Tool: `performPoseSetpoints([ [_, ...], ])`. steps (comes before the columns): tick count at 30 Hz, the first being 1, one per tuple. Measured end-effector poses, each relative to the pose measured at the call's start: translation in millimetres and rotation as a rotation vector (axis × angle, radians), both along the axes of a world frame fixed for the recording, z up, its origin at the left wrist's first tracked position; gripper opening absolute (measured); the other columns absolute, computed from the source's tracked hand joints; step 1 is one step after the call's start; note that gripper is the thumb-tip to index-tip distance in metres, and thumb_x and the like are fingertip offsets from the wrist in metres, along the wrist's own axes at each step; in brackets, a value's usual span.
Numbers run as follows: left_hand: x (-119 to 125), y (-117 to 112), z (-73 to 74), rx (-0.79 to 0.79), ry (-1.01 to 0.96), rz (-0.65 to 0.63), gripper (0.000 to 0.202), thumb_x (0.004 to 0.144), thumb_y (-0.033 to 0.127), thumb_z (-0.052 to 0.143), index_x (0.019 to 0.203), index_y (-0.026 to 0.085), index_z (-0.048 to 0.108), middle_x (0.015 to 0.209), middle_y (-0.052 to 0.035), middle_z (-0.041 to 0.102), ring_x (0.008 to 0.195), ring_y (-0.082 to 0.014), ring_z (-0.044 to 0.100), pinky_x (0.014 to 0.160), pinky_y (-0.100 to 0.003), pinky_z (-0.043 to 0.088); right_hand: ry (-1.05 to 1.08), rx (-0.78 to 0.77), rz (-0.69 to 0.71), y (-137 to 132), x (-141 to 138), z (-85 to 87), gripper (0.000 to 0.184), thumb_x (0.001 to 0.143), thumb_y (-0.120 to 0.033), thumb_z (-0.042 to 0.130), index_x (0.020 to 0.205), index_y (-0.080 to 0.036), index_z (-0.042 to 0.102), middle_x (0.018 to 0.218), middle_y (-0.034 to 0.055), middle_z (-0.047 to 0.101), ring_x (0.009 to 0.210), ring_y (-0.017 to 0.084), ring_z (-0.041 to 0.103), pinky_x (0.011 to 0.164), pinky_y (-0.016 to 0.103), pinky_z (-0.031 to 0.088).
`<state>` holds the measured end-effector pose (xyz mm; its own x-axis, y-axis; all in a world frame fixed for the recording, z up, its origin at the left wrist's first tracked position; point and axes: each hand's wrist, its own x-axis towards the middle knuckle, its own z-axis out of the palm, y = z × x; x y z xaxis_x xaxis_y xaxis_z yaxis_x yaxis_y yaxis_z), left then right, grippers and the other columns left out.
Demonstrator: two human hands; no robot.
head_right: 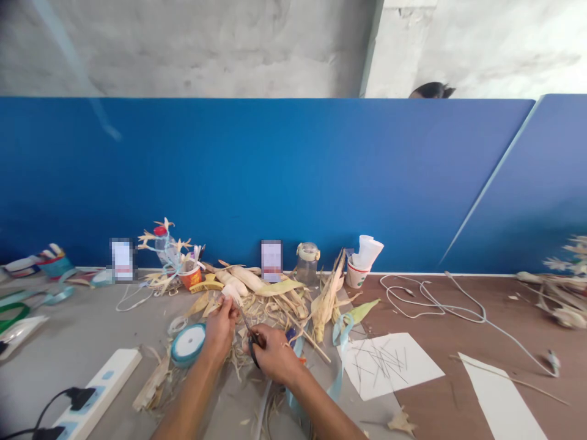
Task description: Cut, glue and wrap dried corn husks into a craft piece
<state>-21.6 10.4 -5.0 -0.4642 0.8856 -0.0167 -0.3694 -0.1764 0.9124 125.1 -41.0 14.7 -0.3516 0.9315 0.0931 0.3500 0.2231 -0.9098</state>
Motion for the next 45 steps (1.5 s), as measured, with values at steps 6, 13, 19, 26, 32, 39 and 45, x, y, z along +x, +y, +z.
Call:
performPoseSetpoints([
  [6,-2,-1,-0.5,0.022,0.045,-0.003,0.039,0.061,0.051,0.078,0.058,0.02,0.054,0.046,0.0046,0.05,0.047,-0.0123,0.046,0.051,-0.025,0.035,0.012,0.009,-0.004,0,1,1.0,0.009,0.071,-0.02,0.058,0.077,-0.018,0.064,0.054,-0.0077,0.034,0.052,0.01,0.031,0.051,0.022,0.023],
  [13,2,-5,7.4,0.014,0.007,0.001,0.038,0.062,0.049,0.077,0.058,0.019,0.054,0.048,0.0045,0.05,0.046,-0.0114,0.045,0.05,-0.024,0.036,0.06,-0.022,0.015,1,0,-0.7,0.011,0.071,-0.02,0.057,0.079,-0.018,0.064,0.054,-0.0077,0.035,0.051,0.01,0.03,0.05,0.022,0.024],
  [19,8,-10,14.0,0.026,-0.026,-0.063,0.039,0.061,0.047,0.079,0.054,0.019,0.052,0.047,0.0044,0.047,0.046,-0.0106,0.044,0.047,-0.024,0.034,0.135,-0.045,0.014,5,0,-8.9,0.012,0.071,-0.02,0.059,0.079,-0.018,0.067,0.054,-0.0075,0.037,0.05,0.009,0.031,0.049,0.021,0.025],
  [26,9,-7,4.9,-0.014,0.002,-0.197,0.045,0.058,0.051,0.079,0.049,0.018,0.05,0.045,0.0054,0.046,0.043,-0.0086,0.04,0.048,-0.024,0.031,0.22,-0.111,0.011,9,1,-12.5,0.018,0.073,-0.023,0.059,0.087,-0.017,0.068,0.05,-0.0077,0.041,0.046,0.01,0.032,0.047,0.021,0.024],
  [32,7,-4,-0.5,-0.039,-0.05,-0.215,0.038,0.056,0.047,0.08,0.055,0.018,0.055,0.045,0.0063,0.048,0.042,-0.009,0.042,0.05,-0.024,0.034,0.24,-0.118,0.016,9,1,-13.7,0.016,0.073,-0.021,0.058,0.086,-0.017,0.067,0.052,-0.0074,0.042,0.048,0.01,0.035,0.047,0.021,0.025],
  [39,9,-5,4.9,-0.022,-0.105,-0.196,0.039,0.052,0.045,0.082,0.056,0.019,0.053,0.045,0.008,0.046,0.042,-0.0079,0.041,0.049,-0.023,0.036,0.252,-0.153,0.032,6,1,-7.2,0.016,0.073,-0.019,0.055,0.084,-0.016,0.065,0.051,-0.0076,0.043,0.046,0.009,0.035,0.047,0.021,0.027],
  [45,10,-8,10.3,-0.022,-0.079,-0.211,0.038,0.055,0.042,0.079,0.054,0.019,0.05,0.045,0.0089,0.044,0.043,-0.0066,0.038,0.051,-0.023,0.038,0.262,-0.195,0.034,5,1,-2.1,0.012,0.073,-0.022,0.057,0.081,-0.017,0.064,0.05,-0.008,0.044,0.045,0.009,0.035,0.048,0.021,0.027],
])
